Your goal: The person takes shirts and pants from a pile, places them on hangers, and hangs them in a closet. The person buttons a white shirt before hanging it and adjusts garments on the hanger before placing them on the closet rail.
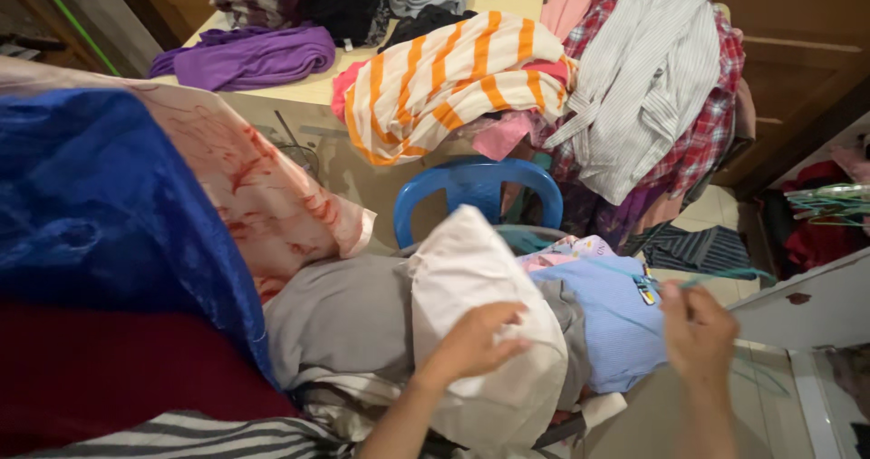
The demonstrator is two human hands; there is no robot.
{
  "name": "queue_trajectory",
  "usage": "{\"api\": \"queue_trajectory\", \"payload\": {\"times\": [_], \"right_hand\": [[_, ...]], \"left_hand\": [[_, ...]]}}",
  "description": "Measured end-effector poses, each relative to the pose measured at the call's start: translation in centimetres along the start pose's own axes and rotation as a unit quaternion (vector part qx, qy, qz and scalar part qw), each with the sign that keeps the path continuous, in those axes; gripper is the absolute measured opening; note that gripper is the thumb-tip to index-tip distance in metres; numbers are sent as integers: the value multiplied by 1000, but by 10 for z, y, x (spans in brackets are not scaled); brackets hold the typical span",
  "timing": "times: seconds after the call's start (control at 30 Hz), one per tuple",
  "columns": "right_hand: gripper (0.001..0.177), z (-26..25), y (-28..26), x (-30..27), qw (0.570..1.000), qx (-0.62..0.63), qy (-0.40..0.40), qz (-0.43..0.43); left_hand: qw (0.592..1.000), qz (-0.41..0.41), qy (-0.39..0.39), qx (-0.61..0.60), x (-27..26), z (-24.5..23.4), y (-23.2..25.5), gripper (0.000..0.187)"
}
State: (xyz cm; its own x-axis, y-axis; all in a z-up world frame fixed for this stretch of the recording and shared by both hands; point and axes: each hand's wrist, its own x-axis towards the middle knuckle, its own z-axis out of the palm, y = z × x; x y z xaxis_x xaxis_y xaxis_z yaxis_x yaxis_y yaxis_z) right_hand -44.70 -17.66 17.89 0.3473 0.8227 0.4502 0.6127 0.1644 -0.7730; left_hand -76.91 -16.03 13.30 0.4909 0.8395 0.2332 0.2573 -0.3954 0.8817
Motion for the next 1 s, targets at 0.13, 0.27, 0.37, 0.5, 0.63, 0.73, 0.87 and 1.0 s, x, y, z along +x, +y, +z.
{"api": "queue_trajectory", "payload": {"times": [0.13,0.27,0.37,0.5,0.63,0.73,0.87,1.0], "right_hand": [[20,-32,25,-1,997,-70,34,-21],[19,-42,41,-7,998,-55,20,1],[19,-38,45,-10,999,-44,-6,19],[18,-37,43,-13,999,-25,-34,19],[30,-37,42,-9,996,-57,-68,4],[28,-39,42,-6,996,-41,-80,-30],[23,-45,43,-3,997,-17,-70,-1],[17,-54,50,0,998,-18,-48,28]], "left_hand": [[999,-19,20,30,0,29,-51,42],[968,-81,147,187,-29,30,-131,40],[931,-38,286,224,-46,38,-167,63],[898,-235,310,206,-52,39,-175,76],[890,-385,206,128,-47,31,-155,64],[906,-339,238,87,-33,40,-130,56],[949,-143,255,122,-5,61,-89,61],[997,-30,73,-5,13,87,-56,70]]}}
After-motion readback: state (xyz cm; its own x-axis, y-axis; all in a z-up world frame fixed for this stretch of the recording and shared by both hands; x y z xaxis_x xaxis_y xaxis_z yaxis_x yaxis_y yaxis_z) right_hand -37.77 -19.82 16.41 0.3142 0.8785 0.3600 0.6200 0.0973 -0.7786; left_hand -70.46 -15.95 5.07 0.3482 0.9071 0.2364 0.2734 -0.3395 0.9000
